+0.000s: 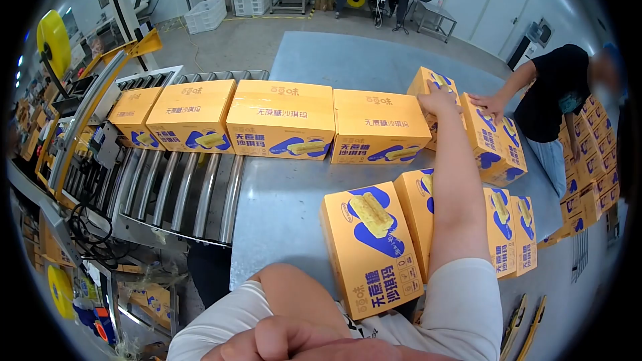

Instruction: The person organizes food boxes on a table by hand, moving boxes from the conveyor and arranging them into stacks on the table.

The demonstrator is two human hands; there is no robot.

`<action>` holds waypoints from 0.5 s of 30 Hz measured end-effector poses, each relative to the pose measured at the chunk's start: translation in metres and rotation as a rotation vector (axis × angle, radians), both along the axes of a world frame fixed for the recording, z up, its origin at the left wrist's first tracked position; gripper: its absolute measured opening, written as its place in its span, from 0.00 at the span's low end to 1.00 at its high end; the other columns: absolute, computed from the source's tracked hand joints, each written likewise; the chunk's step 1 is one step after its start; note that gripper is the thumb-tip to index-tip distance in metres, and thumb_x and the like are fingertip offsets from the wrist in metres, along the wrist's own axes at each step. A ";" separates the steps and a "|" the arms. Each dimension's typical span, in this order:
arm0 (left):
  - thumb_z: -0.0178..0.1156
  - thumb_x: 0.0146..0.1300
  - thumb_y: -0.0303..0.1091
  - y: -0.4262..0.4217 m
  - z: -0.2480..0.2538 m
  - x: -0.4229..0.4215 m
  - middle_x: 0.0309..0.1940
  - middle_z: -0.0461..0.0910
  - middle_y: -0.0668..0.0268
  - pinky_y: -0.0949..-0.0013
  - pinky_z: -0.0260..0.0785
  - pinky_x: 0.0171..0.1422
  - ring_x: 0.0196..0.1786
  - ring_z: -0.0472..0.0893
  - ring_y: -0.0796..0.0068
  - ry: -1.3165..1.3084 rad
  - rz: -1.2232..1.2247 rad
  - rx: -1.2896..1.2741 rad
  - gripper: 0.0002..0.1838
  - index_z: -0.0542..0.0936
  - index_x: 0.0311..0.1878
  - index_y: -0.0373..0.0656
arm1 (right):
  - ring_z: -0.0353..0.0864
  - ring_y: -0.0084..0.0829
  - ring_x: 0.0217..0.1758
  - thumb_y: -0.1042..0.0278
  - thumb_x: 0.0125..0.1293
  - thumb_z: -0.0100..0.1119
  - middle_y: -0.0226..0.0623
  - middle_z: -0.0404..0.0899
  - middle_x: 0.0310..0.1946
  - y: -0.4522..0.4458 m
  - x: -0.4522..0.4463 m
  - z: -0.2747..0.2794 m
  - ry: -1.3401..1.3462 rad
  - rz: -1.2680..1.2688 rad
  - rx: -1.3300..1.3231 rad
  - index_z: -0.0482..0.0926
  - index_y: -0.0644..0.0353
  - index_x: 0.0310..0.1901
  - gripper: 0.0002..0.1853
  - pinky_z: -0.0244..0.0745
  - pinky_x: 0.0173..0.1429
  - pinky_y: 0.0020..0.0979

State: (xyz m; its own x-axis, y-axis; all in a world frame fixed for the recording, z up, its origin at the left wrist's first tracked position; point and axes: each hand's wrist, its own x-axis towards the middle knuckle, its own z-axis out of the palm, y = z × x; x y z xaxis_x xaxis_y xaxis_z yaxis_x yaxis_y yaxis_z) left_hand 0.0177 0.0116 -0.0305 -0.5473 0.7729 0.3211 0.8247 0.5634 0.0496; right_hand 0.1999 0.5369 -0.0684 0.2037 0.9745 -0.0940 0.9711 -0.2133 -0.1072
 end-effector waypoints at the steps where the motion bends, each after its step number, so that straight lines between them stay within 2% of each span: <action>1: 0.56 0.60 0.57 0.000 -0.003 0.001 0.27 0.61 0.77 0.64 0.56 0.38 0.33 0.67 0.72 0.003 0.003 -0.005 0.20 0.60 0.29 0.56 | 0.46 0.46 0.88 0.39 0.65 0.55 0.34 0.47 0.86 0.001 0.001 -0.001 0.004 0.006 0.005 0.56 0.27 0.83 0.43 0.45 0.80 0.75; 4: 0.56 0.60 0.57 0.018 -0.005 0.004 0.26 0.60 0.77 0.64 0.56 0.38 0.33 0.66 0.72 0.012 0.008 -0.018 0.20 0.60 0.29 0.56 | 0.45 0.47 0.88 0.38 0.64 0.56 0.34 0.47 0.86 0.001 0.002 -0.004 -0.005 0.006 0.022 0.55 0.27 0.83 0.44 0.44 0.80 0.75; 7: 0.55 0.60 0.58 0.020 -0.020 0.003 0.26 0.60 0.77 0.64 0.56 0.38 0.33 0.66 0.72 0.021 0.014 -0.032 0.20 0.60 0.29 0.56 | 0.40 0.47 0.89 0.35 0.66 0.57 0.36 0.46 0.86 0.002 0.001 -0.006 -0.004 0.003 0.015 0.54 0.29 0.83 0.45 0.40 0.80 0.78; 10: 0.55 0.61 0.58 0.013 0.023 -0.005 0.26 0.60 0.77 0.64 0.55 0.38 0.33 0.66 0.72 0.028 0.022 -0.044 0.20 0.60 0.29 0.56 | 0.40 0.47 0.89 0.35 0.67 0.56 0.36 0.45 0.86 0.007 0.002 -0.010 -0.012 -0.001 0.016 0.53 0.28 0.84 0.45 0.38 0.80 0.78; 15: 0.54 0.61 0.58 0.007 0.006 0.000 0.26 0.59 0.77 0.65 0.55 0.38 0.32 0.66 0.73 0.041 0.035 -0.067 0.20 0.60 0.30 0.56 | 0.39 0.47 0.89 0.38 0.71 0.53 0.35 0.44 0.87 0.005 -0.001 -0.009 0.006 -0.022 0.007 0.51 0.27 0.84 0.42 0.34 0.80 0.79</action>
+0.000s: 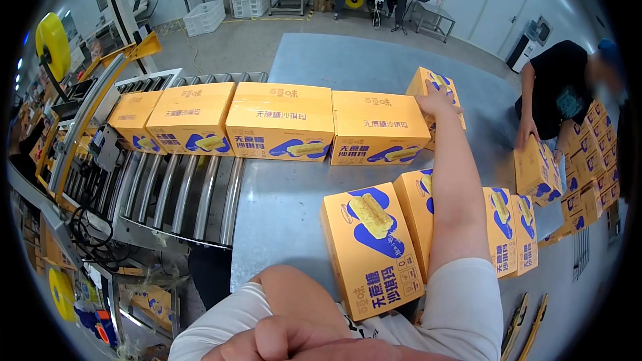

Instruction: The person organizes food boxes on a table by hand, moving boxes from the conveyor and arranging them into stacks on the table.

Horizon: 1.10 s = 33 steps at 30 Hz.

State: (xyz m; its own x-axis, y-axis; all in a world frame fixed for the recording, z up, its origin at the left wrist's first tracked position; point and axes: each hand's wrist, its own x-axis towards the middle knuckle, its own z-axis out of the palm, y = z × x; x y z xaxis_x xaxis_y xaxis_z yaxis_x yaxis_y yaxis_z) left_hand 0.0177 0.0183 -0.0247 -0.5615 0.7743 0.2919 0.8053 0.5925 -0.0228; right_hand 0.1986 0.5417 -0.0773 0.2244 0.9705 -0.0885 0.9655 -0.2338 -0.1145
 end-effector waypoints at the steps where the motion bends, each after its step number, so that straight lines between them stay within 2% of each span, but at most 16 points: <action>1: 0.54 0.61 0.59 -0.001 -0.002 0.001 0.26 0.59 0.77 0.65 0.55 0.38 0.32 0.66 0.73 0.003 0.003 -0.005 0.21 0.60 0.30 0.55 | 0.39 0.46 0.89 0.39 0.72 0.52 0.34 0.44 0.87 -0.001 -0.001 0.001 0.003 -0.004 -0.001 0.51 0.27 0.84 0.41 0.34 0.80 0.79; 4: 0.54 0.62 0.59 -0.001 -0.003 0.003 0.26 0.59 0.77 0.65 0.55 0.38 0.32 0.65 0.73 0.010 0.012 -0.020 0.21 0.60 0.30 0.55 | 0.39 0.45 0.90 0.43 0.75 0.47 0.31 0.44 0.87 0.016 0.019 -0.013 0.040 -0.028 0.034 0.51 0.27 0.84 0.37 0.31 0.80 0.79; 7: 0.54 0.62 0.59 0.000 0.001 0.001 0.25 0.59 0.77 0.65 0.55 0.38 0.32 0.65 0.73 0.021 0.023 -0.035 0.21 0.60 0.30 0.55 | 0.40 0.46 0.89 0.41 0.75 0.48 0.30 0.46 0.87 0.027 0.048 -0.020 0.052 -0.104 0.079 0.55 0.26 0.83 0.36 0.33 0.77 0.84; 11: 0.53 0.63 0.60 0.009 0.005 0.000 0.25 0.58 0.77 0.65 0.55 0.38 0.32 0.65 0.73 0.042 0.044 -0.059 0.21 0.60 0.30 0.55 | 0.41 0.46 0.89 0.38 0.78 0.41 0.30 0.45 0.87 0.025 0.076 -0.019 0.107 -0.190 0.107 0.57 0.29 0.82 0.33 0.29 0.80 0.80; 13: 0.53 0.64 0.56 0.013 0.005 -0.002 0.25 0.58 0.77 0.64 0.55 0.36 0.30 0.65 0.73 0.182 0.050 -0.028 0.19 0.61 0.30 0.55 | 0.42 0.47 0.89 0.35 0.79 0.40 0.31 0.45 0.87 0.028 0.097 -0.021 0.106 -0.190 0.119 0.58 0.31 0.82 0.34 0.30 0.80 0.79; 16: 0.52 0.64 0.50 0.023 0.019 -0.005 0.24 0.58 0.76 0.64 0.55 0.32 0.28 0.65 0.73 0.315 0.013 0.160 0.16 0.61 0.29 0.55 | 0.48 0.45 0.88 0.35 0.79 0.38 0.34 0.51 0.85 0.027 0.116 -0.020 0.065 -0.167 0.124 0.59 0.34 0.82 0.34 0.35 0.79 0.80; 17: 0.52 0.64 0.48 0.027 0.027 -0.007 0.24 0.59 0.76 0.63 0.55 0.31 0.28 0.65 0.74 0.338 -0.021 0.254 0.15 0.61 0.29 0.55 | 0.54 0.45 0.86 0.33 0.77 0.42 0.37 0.58 0.83 0.033 0.123 -0.018 0.106 -0.123 0.073 0.61 0.37 0.82 0.36 0.41 0.82 0.72; 19: 0.53 0.63 0.48 0.031 0.033 -0.006 0.24 0.59 0.76 0.63 0.55 0.30 0.28 0.65 0.74 0.291 -0.019 0.311 0.15 0.61 0.28 0.55 | 0.59 0.47 0.84 0.32 0.69 0.58 0.43 0.62 0.81 0.044 0.128 -0.024 0.265 0.253 0.025 0.58 0.40 0.83 0.45 0.47 0.85 0.60; 21: 0.54 0.62 0.48 0.029 0.022 -0.007 0.24 0.60 0.76 0.63 0.56 0.31 0.28 0.66 0.73 0.309 -0.011 0.299 0.15 0.61 0.28 0.55 | 0.50 0.49 0.87 0.34 0.51 0.78 0.48 0.56 0.83 -0.017 0.072 0.026 0.319 0.436 -0.317 0.52 0.42 0.84 0.63 0.48 0.87 0.49; 23: 0.54 0.62 0.50 0.024 0.020 -0.007 0.24 0.60 0.76 0.62 0.57 0.32 0.29 0.67 0.72 0.240 -0.004 0.179 0.16 0.61 0.28 0.55 | 0.39 0.48 0.89 0.40 0.36 0.86 0.50 0.44 0.86 -0.006 0.045 0.018 -0.011 0.747 -0.366 0.41 0.42 0.86 0.78 0.46 0.87 0.51; 26: 0.55 0.61 0.52 0.017 0.033 -0.004 0.25 0.61 0.76 0.61 0.58 0.35 0.30 0.68 0.71 -0.003 0.024 -0.052 0.18 0.60 0.27 0.54 | 0.31 0.47 0.90 0.43 0.31 0.88 0.49 0.34 0.87 -0.061 -0.005 0.035 -0.269 0.654 -0.369 0.32 0.41 0.86 0.85 0.43 0.88 0.50; 27: 0.56 0.61 0.52 0.017 0.036 -0.005 0.25 0.62 0.76 0.61 0.58 0.35 0.31 0.69 0.71 -0.057 0.047 -0.090 0.19 0.60 0.27 0.54 | 0.34 0.46 0.90 0.48 0.29 0.87 0.50 0.32 0.87 -0.061 -0.006 0.034 -0.289 0.653 -0.371 0.28 0.40 0.85 0.86 0.45 0.88 0.50; 28: 0.56 0.61 0.52 0.022 0.037 -0.005 0.25 0.62 0.76 0.61 0.58 0.35 0.31 0.69 0.71 -0.058 0.050 -0.085 0.19 0.60 0.27 0.54 | 0.34 0.46 0.90 0.49 0.30 0.87 0.50 0.32 0.87 -0.060 0.000 0.030 -0.303 0.658 -0.353 0.28 0.40 0.85 0.86 0.45 0.88 0.50; 31: 0.50 0.69 0.42 0.056 0.040 -0.001 0.26 0.60 0.77 0.67 0.58 0.41 0.32 0.66 0.76 0.559 0.406 -1.210 0.13 0.61 0.29 0.54 | 0.35 0.43 0.90 0.54 0.30 0.87 0.48 0.32 0.87 -0.064 0.012 0.025 -0.337 0.635 -0.313 0.29 0.40 0.85 0.85 0.48 0.88 0.50; 33: 0.46 0.75 0.35 0.078 0.042 0.001 0.26 0.58 0.78 0.71 0.59 0.45 0.32 0.65 0.80 0.999 0.629 -1.953 0.13 0.62 0.30 0.54 | 0.36 0.41 0.90 0.57 0.31 0.86 0.46 0.32 0.87 -0.079 0.008 0.031 -0.352 0.563 -0.330 0.30 0.40 0.85 0.84 0.50 0.88 0.50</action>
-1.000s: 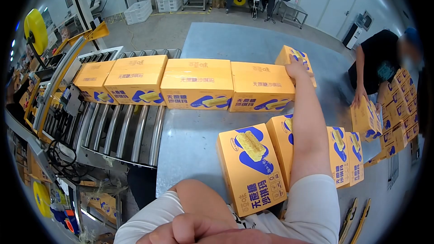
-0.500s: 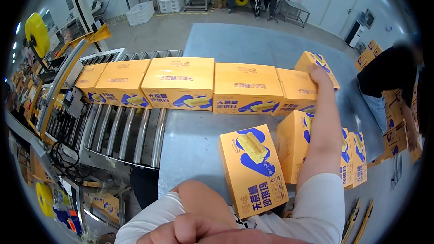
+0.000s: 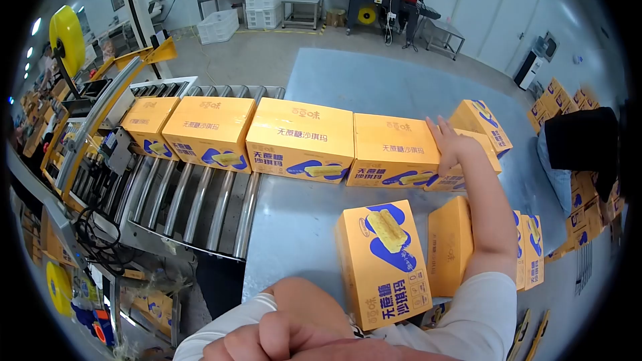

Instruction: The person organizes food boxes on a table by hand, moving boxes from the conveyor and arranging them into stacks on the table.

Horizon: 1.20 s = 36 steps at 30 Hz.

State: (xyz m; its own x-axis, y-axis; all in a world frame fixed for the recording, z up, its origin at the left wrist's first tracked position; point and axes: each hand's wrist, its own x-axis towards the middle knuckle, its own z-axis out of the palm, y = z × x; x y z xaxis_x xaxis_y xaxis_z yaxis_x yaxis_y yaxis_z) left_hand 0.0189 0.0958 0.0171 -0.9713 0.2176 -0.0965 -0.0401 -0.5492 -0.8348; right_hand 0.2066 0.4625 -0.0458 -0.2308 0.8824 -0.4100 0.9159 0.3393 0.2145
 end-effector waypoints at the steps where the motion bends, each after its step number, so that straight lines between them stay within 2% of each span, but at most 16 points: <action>1: 0.45 0.76 0.33 0.002 0.000 -0.002 0.26 0.58 0.78 0.72 0.59 0.46 0.32 0.64 0.80 0.088 0.028 -0.129 0.13 0.62 0.30 0.54 | 0.36 0.41 0.90 0.58 0.32 0.86 0.45 0.32 0.87 -0.003 0.002 0.000 0.010 0.031 0.007 0.30 0.39 0.85 0.83 0.51 0.87 0.51; 2: 0.43 0.78 0.31 0.004 0.000 -0.003 0.27 0.57 0.78 0.74 0.58 0.47 0.32 0.63 0.81 0.171 0.063 -0.260 0.14 0.62 0.31 0.54 | 0.37 0.41 0.90 0.59 0.32 0.85 0.44 0.32 0.87 -0.004 0.006 0.001 0.020 0.063 0.015 0.31 0.39 0.85 0.82 0.52 0.87 0.51; 6: 0.39 0.78 0.29 0.005 0.006 -0.008 0.27 0.55 0.76 0.76 0.57 0.46 0.32 0.61 0.79 -0.038 0.031 0.195 0.14 0.60 0.31 0.52 | 0.44 0.44 0.89 0.62 0.33 0.84 0.43 0.40 0.87 -0.016 0.008 0.006 0.062 0.068 0.012 0.36 0.36 0.85 0.79 0.54 0.86 0.52; 8: 0.38 0.77 0.28 0.005 0.011 -0.009 0.27 0.55 0.76 0.76 0.57 0.46 0.32 0.61 0.79 -0.094 0.025 0.272 0.14 0.59 0.31 0.52 | 0.49 0.45 0.87 0.63 0.33 0.83 0.42 0.47 0.85 -0.008 0.011 0.007 0.135 0.077 0.059 0.41 0.36 0.85 0.76 0.52 0.87 0.55; 9: 0.38 0.77 0.28 0.004 0.013 -0.008 0.27 0.55 0.76 0.76 0.57 0.45 0.32 0.61 0.79 -0.073 0.005 0.248 0.14 0.59 0.31 0.52 | 0.52 0.46 0.86 0.63 0.33 0.83 0.41 0.50 0.84 -0.005 0.018 0.003 0.169 0.075 0.075 0.43 0.36 0.85 0.75 0.50 0.87 0.56; 12: 0.39 0.77 0.28 0.001 -0.012 -0.015 0.27 0.54 0.76 0.76 0.56 0.45 0.32 0.61 0.79 0.143 0.058 -0.060 0.14 0.59 0.31 0.52 | 0.57 0.49 0.83 0.60 0.37 0.81 0.45 0.57 0.79 0.035 0.056 -0.026 0.375 0.125 0.296 0.50 0.39 0.84 0.69 0.51 0.85 0.61; 15: 0.40 0.77 0.29 -0.002 -0.021 -0.018 0.26 0.54 0.78 0.76 0.56 0.43 0.30 0.61 0.80 0.207 0.083 -0.174 0.14 0.60 0.30 0.53 | 0.61 0.53 0.80 0.50 0.41 0.81 0.50 0.58 0.78 0.039 0.054 -0.018 0.195 -0.168 0.757 0.50 0.42 0.83 0.67 0.56 0.80 0.65; 18: 0.42 0.77 0.31 -0.004 -0.014 -0.019 0.25 0.53 0.80 0.77 0.56 0.42 0.28 0.59 0.82 0.248 0.064 -0.169 0.15 0.61 0.29 0.55 | 0.65 0.53 0.77 0.40 0.47 0.79 0.55 0.64 0.74 0.025 0.047 -0.006 0.199 -0.421 1.076 0.55 0.44 0.82 0.61 0.61 0.77 0.61; 21: 0.44 0.77 0.33 -0.004 0.006 -0.017 0.24 0.52 0.82 0.77 0.56 0.40 0.27 0.58 0.84 0.229 -0.004 -0.190 0.16 0.61 0.28 0.56 | 0.67 0.52 0.75 0.36 0.53 0.76 0.54 0.69 0.71 0.064 0.055 -0.025 0.471 -0.112 1.196 0.67 0.47 0.77 0.51 0.63 0.77 0.55; 23: 0.45 0.76 0.33 -0.005 0.010 -0.013 0.24 0.52 0.83 0.78 0.55 0.40 0.27 0.59 0.85 0.211 -0.040 -0.194 0.16 0.62 0.28 0.56 | 0.68 0.51 0.75 0.36 0.58 0.73 0.54 0.72 0.69 0.049 0.008 -0.026 0.507 0.031 0.914 0.77 0.49 0.69 0.40 0.63 0.79 0.49; 25: 0.46 0.76 0.33 -0.007 0.000 -0.012 0.24 0.54 0.84 0.79 0.55 0.40 0.27 0.61 0.85 0.220 -0.044 -0.132 0.15 0.63 0.28 0.57 | 0.63 0.51 0.79 0.34 0.54 0.75 0.53 0.69 0.73 -0.003 -0.048 -0.006 0.555 0.208 0.559 0.80 0.50 0.67 0.42 0.57 0.82 0.52; 27: 0.47 0.75 0.33 -0.010 -0.013 -0.012 0.23 0.56 0.84 0.79 0.55 0.39 0.27 0.62 0.86 0.208 -0.049 0.010 0.15 0.64 0.27 0.57 | 0.55 0.52 0.84 0.33 0.44 0.81 0.52 0.63 0.78 -0.016 -0.072 -0.014 0.519 0.470 0.345 0.72 0.46 0.75 0.55 0.49 0.85 0.57; 29: 0.47 0.74 0.32 -0.009 -0.022 -0.011 0.24 0.57 0.85 0.80 0.55 0.39 0.27 0.62 0.86 0.208 -0.034 0.081 0.15 0.64 0.27 0.58 | 0.50 0.52 0.86 0.35 0.39 0.83 0.52 0.58 0.81 -0.021 -0.083 -0.028 0.491 0.526 0.260 0.63 0.41 0.80 0.63 0.44 0.86 0.60; 33: 0.46 0.73 0.33 -0.004 -0.023 -0.011 0.25 0.57 0.84 0.79 0.55 0.39 0.28 0.62 0.86 0.291 0.042 -0.061 0.15 0.62 0.27 0.58 | 0.46 0.52 0.87 0.41 0.32 0.86 0.54 0.51 0.83 0.005 -0.064 -0.033 0.398 0.490 0.209 0.49 0.34 0.84 0.75 0.39 0.86 0.62; 36: 0.47 0.71 0.35 -0.005 -0.017 -0.013 0.25 0.58 0.83 0.76 0.56 0.39 0.28 0.63 0.84 0.309 0.021 -0.030 0.13 0.62 0.27 0.58 | 0.47 0.51 0.87 0.45 0.32 0.85 0.53 0.52 0.82 0.015 -0.030 -0.032 0.410 0.314 0.239 0.50 0.34 0.84 0.74 0.40 0.86 0.62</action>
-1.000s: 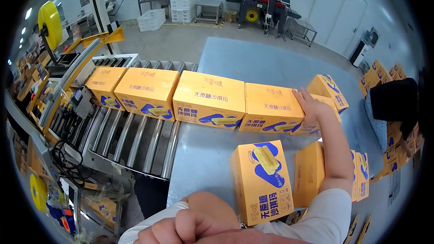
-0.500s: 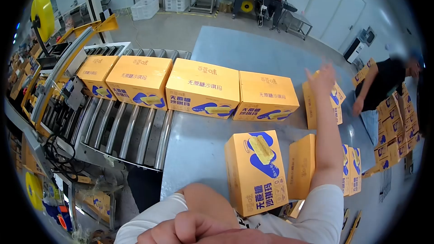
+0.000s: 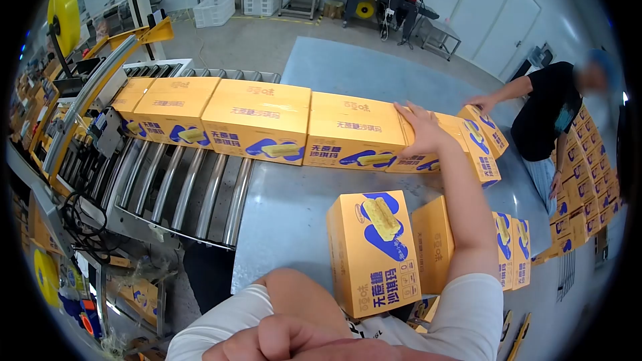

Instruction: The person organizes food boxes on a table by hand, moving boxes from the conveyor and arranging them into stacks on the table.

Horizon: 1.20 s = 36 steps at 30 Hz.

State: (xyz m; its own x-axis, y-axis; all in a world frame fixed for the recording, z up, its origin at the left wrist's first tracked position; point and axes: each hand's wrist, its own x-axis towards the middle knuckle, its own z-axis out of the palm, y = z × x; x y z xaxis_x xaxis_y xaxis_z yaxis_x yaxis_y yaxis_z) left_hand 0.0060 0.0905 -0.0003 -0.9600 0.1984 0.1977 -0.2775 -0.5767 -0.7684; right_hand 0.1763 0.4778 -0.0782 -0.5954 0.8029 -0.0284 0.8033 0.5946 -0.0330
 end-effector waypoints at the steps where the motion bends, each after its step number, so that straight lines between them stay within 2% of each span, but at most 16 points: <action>1: 0.48 0.71 0.36 -0.002 0.002 -0.001 0.24 0.58 0.82 0.75 0.56 0.38 0.28 0.63 0.83 -0.018 -0.029 0.058 0.13 0.62 0.27 0.57 | 0.48 0.52 0.87 0.45 0.31 0.85 0.53 0.53 0.82 0.003 0.007 0.002 -0.011 -0.024 -0.018 0.51 0.35 0.84 0.73 0.41 0.86 0.61; 2: 0.48 0.70 0.37 -0.005 0.006 -0.001 0.24 0.58 0.82 0.74 0.56 0.38 0.28 0.64 0.82 -0.091 -0.099 0.235 0.13 0.61 0.27 0.57 | 0.49 0.53 0.86 0.45 0.31 0.85 0.54 0.53 0.82 0.004 0.012 0.006 -0.024 -0.046 -0.037 0.52 0.36 0.84 0.73 0.42 0.87 0.59; 5: 0.50 0.68 0.39 -0.026 0.027 -0.003 0.24 0.59 0.81 0.72 0.56 0.37 0.29 0.65 0.80 -0.732 -0.486 1.454 0.13 0.61 0.27 0.56 | 0.52 0.52 0.85 0.46 0.30 0.85 0.53 0.55 0.81 0.017 0.042 0.005 0.027 -0.119 -0.081 0.53 0.37 0.84 0.73 0.46 0.86 0.57; 6: 0.50 0.67 0.40 -0.034 0.031 -0.004 0.24 0.59 0.80 0.71 0.56 0.37 0.29 0.65 0.80 -0.894 -0.592 1.705 0.13 0.61 0.27 0.56 | 0.53 0.52 0.85 0.47 0.30 0.85 0.53 0.55 0.81 0.026 0.057 0.001 0.060 -0.145 -0.090 0.54 0.37 0.84 0.73 0.47 0.86 0.57; 7: 0.51 0.67 0.41 -0.039 0.032 -0.006 0.24 0.59 0.80 0.70 0.56 0.37 0.29 0.65 0.79 -0.980 -0.667 1.848 0.13 0.61 0.27 0.56 | 0.55 0.50 0.84 0.46 0.30 0.85 0.51 0.57 0.80 0.034 0.071 -0.004 0.071 -0.166 -0.056 0.54 0.36 0.84 0.73 0.48 0.85 0.58; 10: 0.53 0.64 0.44 -0.048 0.032 -0.006 0.24 0.60 0.79 0.68 0.56 0.36 0.29 0.66 0.77 -1.054 -0.812 2.038 0.14 0.60 0.27 0.55 | 0.59 0.47 0.82 0.43 0.31 0.85 0.48 0.63 0.76 0.048 0.089 -0.013 0.073 -0.283 0.081 0.54 0.33 0.83 0.72 0.52 0.82 0.58; 12: 0.54 0.63 0.45 -0.050 0.034 -0.005 0.24 0.60 0.78 0.66 0.57 0.36 0.29 0.67 0.75 -1.077 -0.874 2.109 0.15 0.60 0.27 0.55 | 0.63 0.47 0.79 0.42 0.33 0.84 0.46 0.66 0.74 0.039 0.088 -0.007 0.027 -0.450 0.207 0.54 0.33 0.83 0.70 0.55 0.79 0.56; 15: 0.55 0.61 0.48 -0.048 0.039 -0.003 0.24 0.60 0.77 0.63 0.57 0.35 0.30 0.68 0.73 -1.087 -0.952 2.161 0.17 0.59 0.27 0.54 | 0.66 0.48 0.76 0.39 0.37 0.83 0.45 0.69 0.70 0.045 0.077 0.007 0.079 -0.484 0.434 0.54 0.34 0.83 0.68 0.57 0.77 0.52; 18: 0.57 0.59 0.50 -0.046 0.045 -0.001 0.24 0.61 0.76 0.61 0.57 0.34 0.30 0.68 0.71 -1.082 -1.003 2.181 0.19 0.59 0.27 0.53 | 0.63 0.49 0.79 0.39 0.41 0.82 0.47 0.68 0.73 0.030 0.066 0.022 0.127 -0.540 0.329 0.53 0.38 0.84 0.67 0.53 0.80 0.56; 22: 0.59 0.57 0.54 -0.043 0.049 0.006 0.22 0.61 0.75 0.59 0.58 0.33 0.28 0.69 0.70 -1.007 -0.958 2.110 0.22 0.59 0.26 0.53 | 0.57 0.49 0.83 0.43 0.43 0.80 0.47 0.64 0.78 0.051 0.123 -0.011 0.198 -0.624 0.048 0.54 0.43 0.84 0.66 0.45 0.83 0.63; 24: 0.59 0.57 0.55 -0.042 0.045 0.007 0.22 0.61 0.75 0.59 0.58 0.32 0.28 0.69 0.70 -0.942 -1.018 2.083 0.22 0.58 0.25 0.54 | 0.55 0.50 0.85 0.44 0.42 0.79 0.47 0.62 0.79 0.035 0.130 0.008 0.195 -0.687 0.001 0.54 0.45 0.84 0.65 0.42 0.83 0.67; 27: 0.59 0.56 0.55 -0.047 0.035 0.009 0.22 0.62 0.75 0.59 0.57 0.31 0.27 0.69 0.70 -1.016 -0.963 2.041 0.22 0.58 0.25 0.55 | 0.55 0.49 0.85 0.42 0.40 0.79 0.43 0.63 0.80 0.092 0.180 -0.036 0.386 -0.639 -0.002 0.58 0.43 0.83 0.65 0.44 0.82 0.68; 31: 0.60 0.55 0.56 -0.043 0.057 0.012 0.22 0.62 0.76 0.60 0.58 0.31 0.27 0.69 0.70 -1.016 -0.920 1.974 0.23 0.58 0.24 0.56 | 0.58 0.47 0.83 0.38 0.36 0.79 0.45 0.64 0.78 0.065 0.157 -0.022 0.150 -0.698 0.056 0.61 0.39 0.82 0.65 0.46 0.82 0.65; 34: 0.61 0.55 0.64 -0.042 0.046 0.018 0.25 0.65 0.78 0.60 0.62 0.38 0.33 0.72 0.71 -0.830 -0.975 1.763 0.26 0.60 0.25 0.56 | 0.59 0.47 0.82 0.36 0.34 0.79 0.48 0.66 0.76 0.060 0.154 -0.016 0.141 -0.693 0.072 0.64 0.37 0.80 0.64 0.48 0.81 0.64; 35: 0.61 0.55 0.66 -0.041 0.054 0.018 0.26 0.66 0.78 0.60 0.62 0.42 0.36 0.72 0.72 -0.931 -0.769 1.748 0.27 0.61 0.26 0.56 | 0.60 0.47 0.81 0.36 0.34 0.79 0.49 0.67 0.74 0.062 0.155 -0.019 0.147 -0.702 0.079 0.64 0.36 0.80 0.64 0.49 0.81 0.63; 36: 0.61 0.55 0.66 -0.041 0.054 0.019 0.26 0.66 0.78 0.60 0.62 0.42 0.36 0.72 0.72 -0.931 -0.768 1.745 0.27 0.61 0.26 0.56 | 0.60 0.48 0.81 0.35 0.33 0.79 0.49 0.67 0.73 0.061 0.154 -0.019 0.152 -0.712 0.086 0.64 0.36 0.80 0.64 0.51 0.80 0.63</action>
